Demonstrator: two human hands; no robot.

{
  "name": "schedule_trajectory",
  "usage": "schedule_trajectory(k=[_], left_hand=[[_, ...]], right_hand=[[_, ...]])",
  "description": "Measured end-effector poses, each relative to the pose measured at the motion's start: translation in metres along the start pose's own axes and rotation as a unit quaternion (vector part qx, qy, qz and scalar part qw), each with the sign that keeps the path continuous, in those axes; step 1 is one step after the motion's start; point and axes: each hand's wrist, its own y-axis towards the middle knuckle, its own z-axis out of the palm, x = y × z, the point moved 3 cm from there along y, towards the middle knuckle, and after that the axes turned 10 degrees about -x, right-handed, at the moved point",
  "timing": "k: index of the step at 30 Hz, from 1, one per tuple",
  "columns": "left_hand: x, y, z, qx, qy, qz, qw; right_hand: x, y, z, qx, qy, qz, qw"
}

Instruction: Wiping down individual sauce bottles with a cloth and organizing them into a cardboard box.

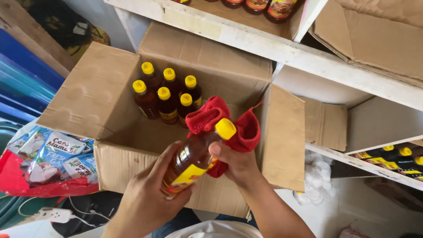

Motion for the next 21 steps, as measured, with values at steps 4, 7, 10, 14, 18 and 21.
schedule_trajectory(k=[4, 7, 10, 14, 18, 21], left_hand=[[0.004, -0.016, 0.008, -0.138, 0.195, 0.09, 0.967], [0.01, -0.017, 0.011, -0.216, 0.254, 0.148, 0.931], [0.001, -0.01, 0.008, -0.165, 0.149, 0.158, 0.962], [-0.012, -0.001, -0.002, 0.052, -0.118, -0.045, 0.991], [-0.013, -0.019, 0.008, 0.283, -0.531, -0.276, 0.75], [0.019, -0.046, 0.053, 0.326, -0.673, -0.294, 0.595]], right_hand=[[-0.001, 0.001, -0.001, -0.067, -0.031, 0.006, 0.997], [-0.001, 0.003, -0.001, -0.07, -0.014, 0.024, 0.997], [0.004, 0.003, -0.001, -0.064, -0.031, 0.019, 0.997], [0.011, 0.004, 0.004, 0.04, 0.009, 0.042, 0.998], [0.012, 0.009, 0.016, 0.211, 0.115, 0.116, 0.964], [0.003, 0.007, 0.004, 0.263, 0.141, 0.13, 0.945]])
